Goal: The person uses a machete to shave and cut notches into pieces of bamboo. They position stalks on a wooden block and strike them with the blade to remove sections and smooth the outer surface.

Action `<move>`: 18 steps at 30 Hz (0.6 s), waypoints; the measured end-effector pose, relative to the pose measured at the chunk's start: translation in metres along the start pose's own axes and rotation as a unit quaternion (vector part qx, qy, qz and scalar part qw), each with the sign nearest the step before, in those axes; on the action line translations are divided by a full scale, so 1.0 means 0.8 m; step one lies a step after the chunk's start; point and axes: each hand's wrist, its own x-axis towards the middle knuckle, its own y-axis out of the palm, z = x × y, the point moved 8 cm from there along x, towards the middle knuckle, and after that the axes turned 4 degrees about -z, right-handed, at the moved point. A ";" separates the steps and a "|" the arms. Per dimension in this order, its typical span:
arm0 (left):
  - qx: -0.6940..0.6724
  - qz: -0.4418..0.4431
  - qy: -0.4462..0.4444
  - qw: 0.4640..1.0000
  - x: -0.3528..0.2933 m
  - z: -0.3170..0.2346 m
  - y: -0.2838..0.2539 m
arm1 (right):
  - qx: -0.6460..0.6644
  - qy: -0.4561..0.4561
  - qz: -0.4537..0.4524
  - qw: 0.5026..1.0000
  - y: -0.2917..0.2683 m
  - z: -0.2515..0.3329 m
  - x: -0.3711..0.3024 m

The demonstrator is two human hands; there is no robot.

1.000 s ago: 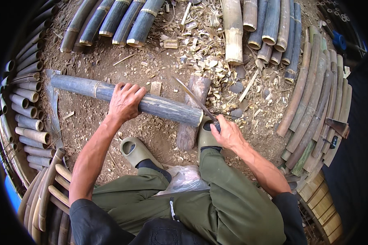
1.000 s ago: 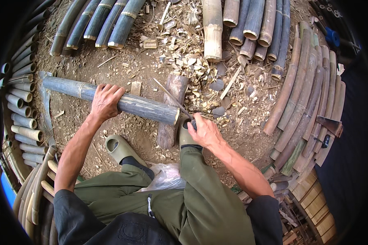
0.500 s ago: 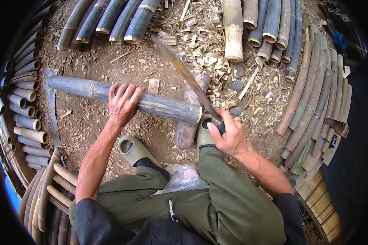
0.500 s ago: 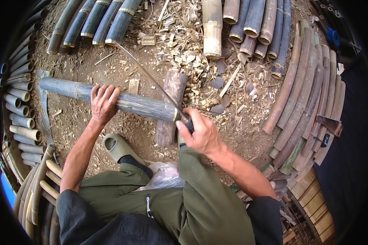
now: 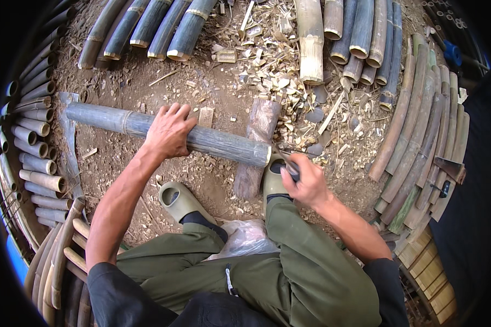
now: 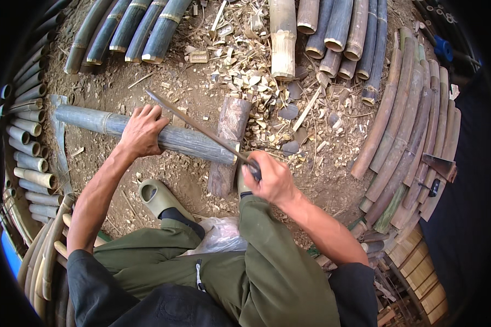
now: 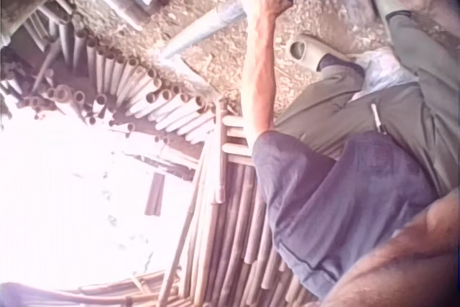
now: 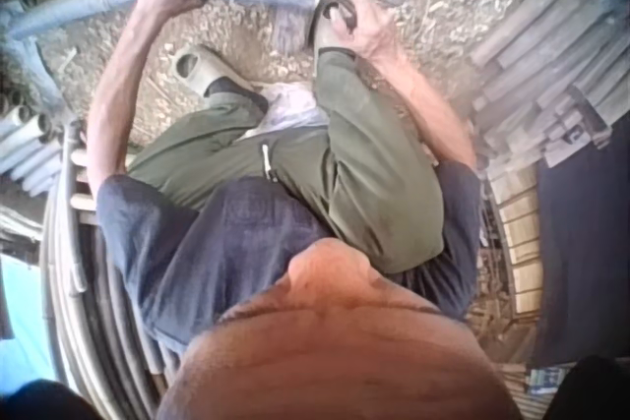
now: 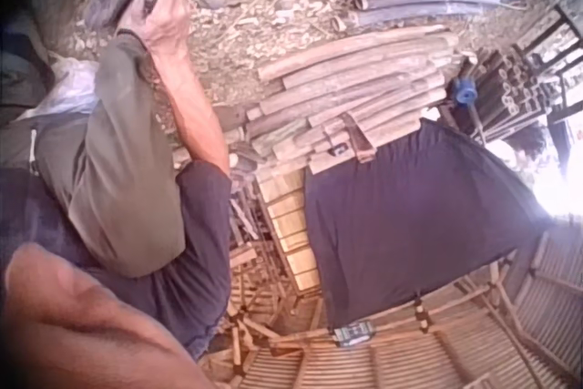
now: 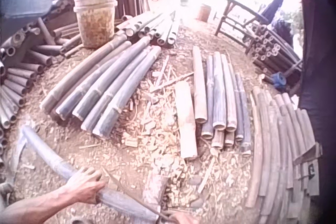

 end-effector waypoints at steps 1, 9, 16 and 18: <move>-0.012 0.001 -0.002 1.000 0.002 -0.004 0.004 | -0.065 0.012 0.040 0.997 0.014 -0.027 -0.013; -0.022 -0.058 -0.003 0.998 -0.013 0.001 0.018 | 0.109 -0.072 -0.096 0.987 -0.028 0.039 0.011; 0.006 -0.168 0.014 0.986 -0.020 0.007 0.027 | 0.026 0.100 0.096 0.990 0.002 -0.017 0.005; -0.001 -0.165 0.016 0.986 -0.024 -0.005 0.007 | 0.083 0.025 -0.002 0.996 -0.025 0.033 0.020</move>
